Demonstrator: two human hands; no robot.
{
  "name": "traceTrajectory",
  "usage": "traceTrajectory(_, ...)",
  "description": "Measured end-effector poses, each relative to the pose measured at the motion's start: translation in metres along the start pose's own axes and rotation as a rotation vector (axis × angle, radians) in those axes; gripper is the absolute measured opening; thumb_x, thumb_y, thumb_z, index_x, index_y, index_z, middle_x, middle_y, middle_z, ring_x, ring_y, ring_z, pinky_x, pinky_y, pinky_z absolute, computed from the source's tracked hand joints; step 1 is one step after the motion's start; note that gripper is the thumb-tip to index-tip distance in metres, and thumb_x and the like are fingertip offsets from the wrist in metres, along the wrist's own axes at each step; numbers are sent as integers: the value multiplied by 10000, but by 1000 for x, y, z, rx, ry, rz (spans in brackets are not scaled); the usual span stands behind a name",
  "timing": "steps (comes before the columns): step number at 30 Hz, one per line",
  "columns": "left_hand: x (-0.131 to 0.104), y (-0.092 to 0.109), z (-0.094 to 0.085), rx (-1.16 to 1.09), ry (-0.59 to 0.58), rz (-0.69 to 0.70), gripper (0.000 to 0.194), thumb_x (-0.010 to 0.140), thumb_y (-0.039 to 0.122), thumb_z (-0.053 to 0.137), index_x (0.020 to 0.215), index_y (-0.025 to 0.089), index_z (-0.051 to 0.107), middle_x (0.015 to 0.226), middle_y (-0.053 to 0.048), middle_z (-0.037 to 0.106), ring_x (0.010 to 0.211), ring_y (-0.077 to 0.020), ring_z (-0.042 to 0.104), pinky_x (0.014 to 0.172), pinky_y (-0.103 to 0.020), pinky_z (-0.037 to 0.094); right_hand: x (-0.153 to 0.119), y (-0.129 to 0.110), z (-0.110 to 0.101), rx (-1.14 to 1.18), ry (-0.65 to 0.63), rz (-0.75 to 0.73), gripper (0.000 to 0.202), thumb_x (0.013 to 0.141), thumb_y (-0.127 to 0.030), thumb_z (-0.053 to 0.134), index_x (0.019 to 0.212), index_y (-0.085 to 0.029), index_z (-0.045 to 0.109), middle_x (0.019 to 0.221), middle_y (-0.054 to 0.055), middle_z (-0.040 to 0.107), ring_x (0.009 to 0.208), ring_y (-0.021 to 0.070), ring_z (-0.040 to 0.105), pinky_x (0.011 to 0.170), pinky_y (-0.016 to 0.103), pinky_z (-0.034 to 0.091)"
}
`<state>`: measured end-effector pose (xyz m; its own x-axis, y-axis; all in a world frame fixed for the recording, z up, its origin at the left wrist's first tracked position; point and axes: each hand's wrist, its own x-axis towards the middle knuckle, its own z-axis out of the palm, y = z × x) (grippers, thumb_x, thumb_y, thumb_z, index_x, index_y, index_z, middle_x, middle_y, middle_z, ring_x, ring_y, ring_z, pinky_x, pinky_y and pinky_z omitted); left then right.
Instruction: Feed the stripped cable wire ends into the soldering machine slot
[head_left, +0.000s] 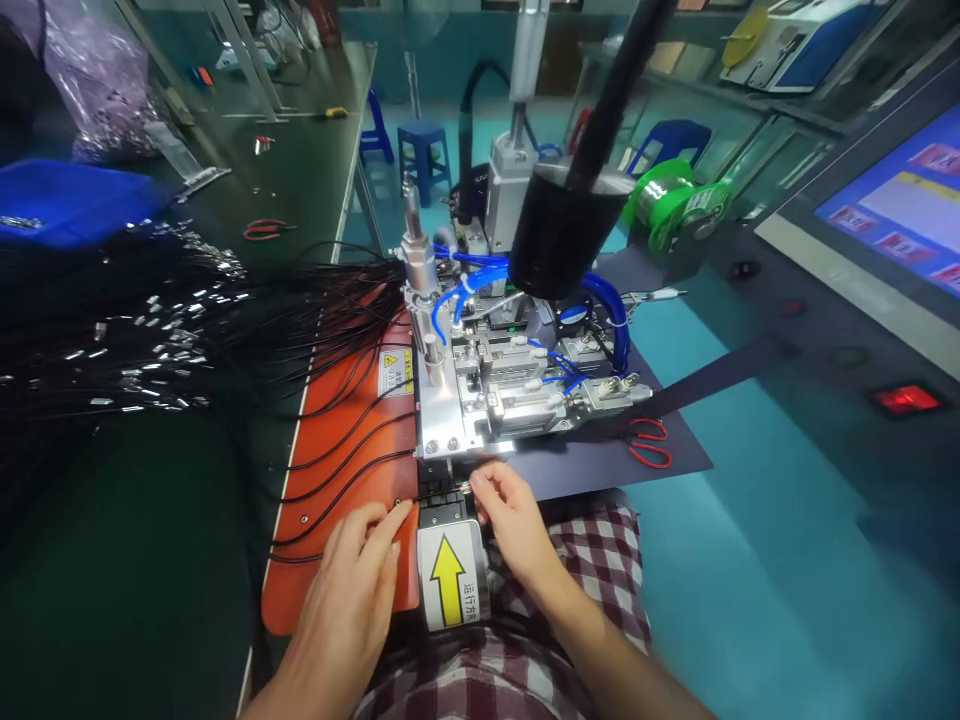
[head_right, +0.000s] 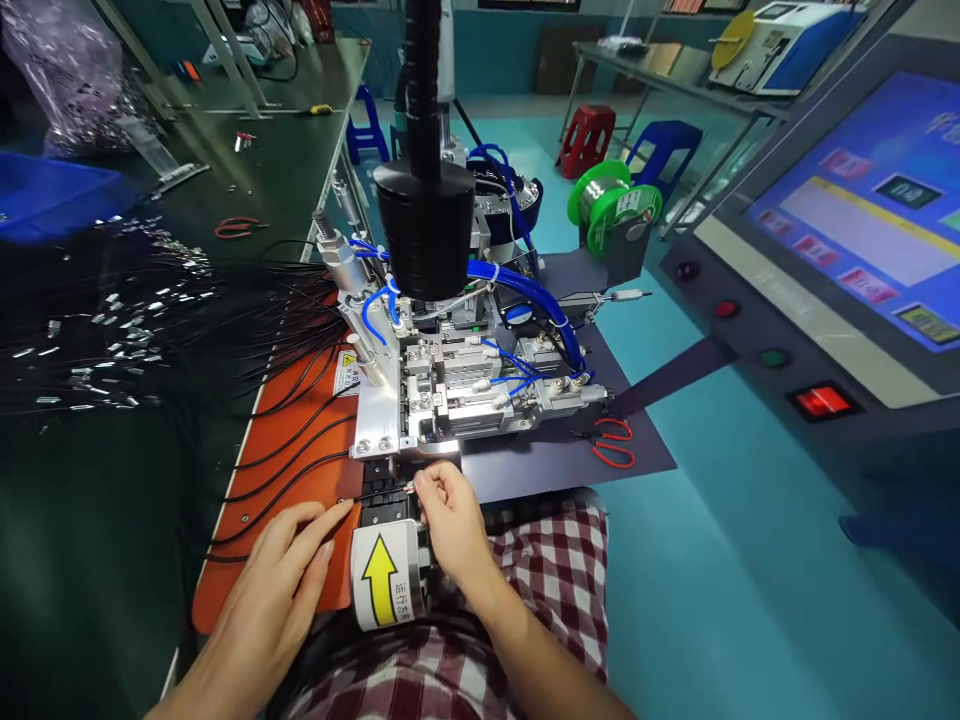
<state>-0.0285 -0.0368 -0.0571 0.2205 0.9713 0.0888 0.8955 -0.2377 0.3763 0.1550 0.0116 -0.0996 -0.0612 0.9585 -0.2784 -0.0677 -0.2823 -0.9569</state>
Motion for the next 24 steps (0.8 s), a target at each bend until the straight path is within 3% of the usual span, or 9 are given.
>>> traceTrajectory(4,-18,-2,0,195,11,-26,454,916,249,379,1367,201,391,1115,-118,523,1016,-262,529,805,-414,518,1,1,-1,8,-2,5,259,856,-401,512,712,-186,497,545,-64,427,504,114,401,513,244,322)
traceTrajectory(8,-16,-3,1,323,22,-4,443,918,250,374,1353,190,430,1187,-132,520,1082,-286,520,741,-382,551,2,3,-1,13,-2,9,290,839,-439,538,705,-185,506,550,-62,433,505,113,406,513,242,327)
traceTrajectory(12,-12,-5,1,371,28,17,441,919,239,365,1353,198,434,1242,-126,514,1090,-267,535,694,-330,569,3,5,-9,36,20,22,360,861,-509,483,733,-175,528,611,-38,481,519,112,430,528,245,344)
traceTrajectory(18,-17,-9,1,367,56,65,461,915,248,360,1373,215,399,1243,-105,553,1125,-265,525,783,-360,563,-7,13,-27,50,76,44,348,867,-488,500,732,-168,533,599,-42,458,511,102,398,518,236,318)
traceTrajectory(21,-10,-9,2,364,46,53,457,917,270,361,1367,205,407,1255,-107,557,1133,-266,528,781,-357,565,-13,18,-30,54,91,62,350,859,-484,509,710,-168,521,599,-41,453,506,100,389,512,236,308)
traceTrajectory(24,12,-9,1,356,40,30,451,926,294,344,1341,141,436,1298,-138,530,1179,-290,497,837,-391,542,-15,21,-30,57,99,74,346,849,-485,519,701,-173,510,601,-41,450,509,103,385,513,237,302)
